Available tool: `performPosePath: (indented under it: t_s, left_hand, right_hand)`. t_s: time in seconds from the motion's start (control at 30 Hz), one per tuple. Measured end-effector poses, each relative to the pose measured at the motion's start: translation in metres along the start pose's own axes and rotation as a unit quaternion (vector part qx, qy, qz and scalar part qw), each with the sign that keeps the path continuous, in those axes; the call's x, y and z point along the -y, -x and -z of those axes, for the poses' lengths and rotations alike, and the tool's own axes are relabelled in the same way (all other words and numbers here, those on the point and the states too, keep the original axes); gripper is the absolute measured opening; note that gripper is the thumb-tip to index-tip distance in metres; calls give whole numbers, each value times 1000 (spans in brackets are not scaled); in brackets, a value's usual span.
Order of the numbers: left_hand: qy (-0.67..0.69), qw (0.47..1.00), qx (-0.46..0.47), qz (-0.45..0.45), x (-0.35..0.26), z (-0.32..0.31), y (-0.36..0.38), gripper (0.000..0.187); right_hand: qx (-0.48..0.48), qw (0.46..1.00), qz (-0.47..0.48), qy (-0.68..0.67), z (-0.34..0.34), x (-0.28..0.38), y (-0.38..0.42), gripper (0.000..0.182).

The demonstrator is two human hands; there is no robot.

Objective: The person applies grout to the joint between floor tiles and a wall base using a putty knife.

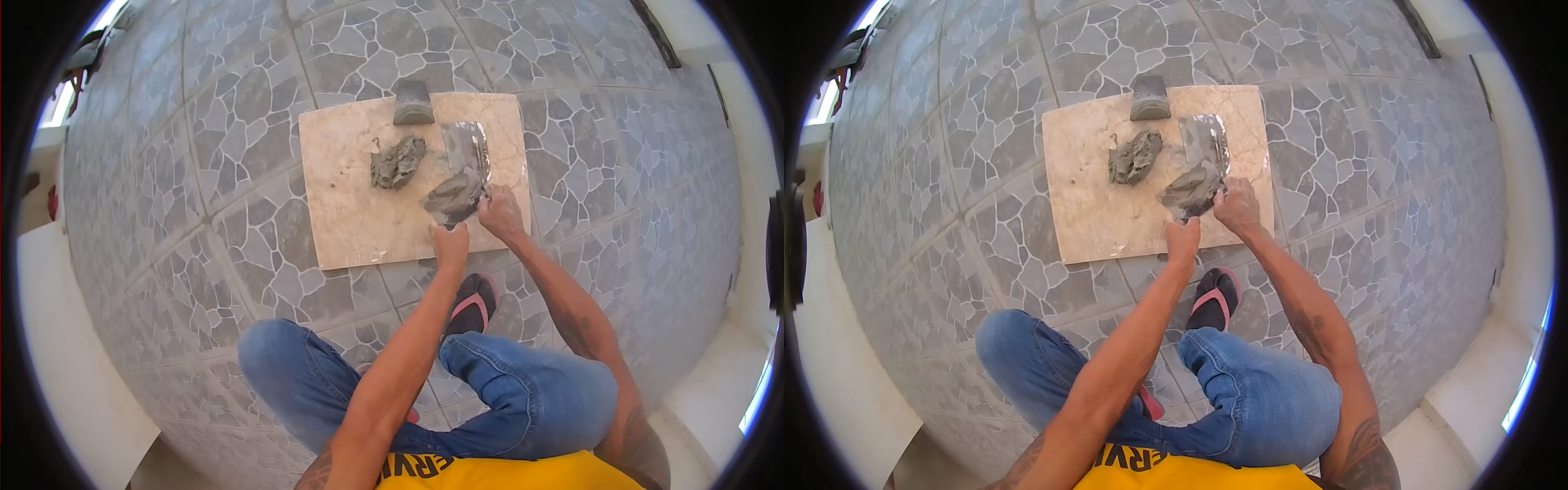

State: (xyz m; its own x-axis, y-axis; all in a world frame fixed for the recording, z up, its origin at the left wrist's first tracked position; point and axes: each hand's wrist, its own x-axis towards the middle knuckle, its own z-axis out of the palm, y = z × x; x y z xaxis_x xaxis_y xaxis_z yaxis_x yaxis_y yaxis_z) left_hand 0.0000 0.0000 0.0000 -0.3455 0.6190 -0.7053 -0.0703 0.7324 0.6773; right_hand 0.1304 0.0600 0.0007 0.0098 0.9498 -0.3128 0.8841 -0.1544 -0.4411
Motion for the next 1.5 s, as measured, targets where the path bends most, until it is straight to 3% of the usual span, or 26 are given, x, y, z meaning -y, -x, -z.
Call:
performPosePath:
  t_s: [0.07,0.1,0.17,0.27,0.37,0.47,0.57,0.6,0.7,0.8,0.87,0.97,1.03,1.2,1.4,1.5]
  left_hand:
    - [40,998,32,29,-11,1,-5,46]
    - [83,994,62,19,-5,-1,-11,46]
    - [130,987,84,51,14,28,-7,45]
    - [167,986,-30,5,19,30,1,46]
    - [142,988,7,64,43,40,5,46]
    - [316,926,177,101,-19,69,71,39]
    - [333,924,189,-4,-21,68,71,26]
    - [328,925,187,-31,-25,72,69,24]
    - [296,932,164,-128,-46,103,47,22]
    - [243,947,81,-195,-68,146,25,28]
    - [312,929,52,-194,-76,164,20,36]
    - [244,953,-24,-178,-67,186,16,39]
    - [274,940,-52,-198,-62,185,10,40]
    - [257,948,-93,-161,-53,178,31,46]
    - [236,939,-173,-179,-60,184,63,42]
    - [240,936,-179,-187,-75,203,67,41]
  right_hand:
    - [-83,994,15,-66,-5,-9,-13,38]
    - [-75,993,1,-94,3,-15,-14,34]
    - [1,982,-52,-179,6,-8,8,27]
    - [151,907,-131,-370,33,-12,24,17]
    - [119,856,-223,-452,40,10,61,13]
    - [116,782,-256,-556,40,24,94,14]
    - [146,723,-234,-633,50,47,109,17]
    - [155,732,-212,-629,52,51,105,20]
    - [264,865,-54,-423,96,69,53,23]
    - [182,947,45,-262,102,84,-51,27]
    - [123,974,113,-150,92,100,-135,34]
    - [51,986,152,40,58,132,-235,49]
    - [112,979,90,144,70,176,-234,55]
    - [175,956,94,218,43,197,-236,54]
    - [187,967,76,152,56,185,-245,56]
    - [216,969,-40,-110,92,155,-249,52]
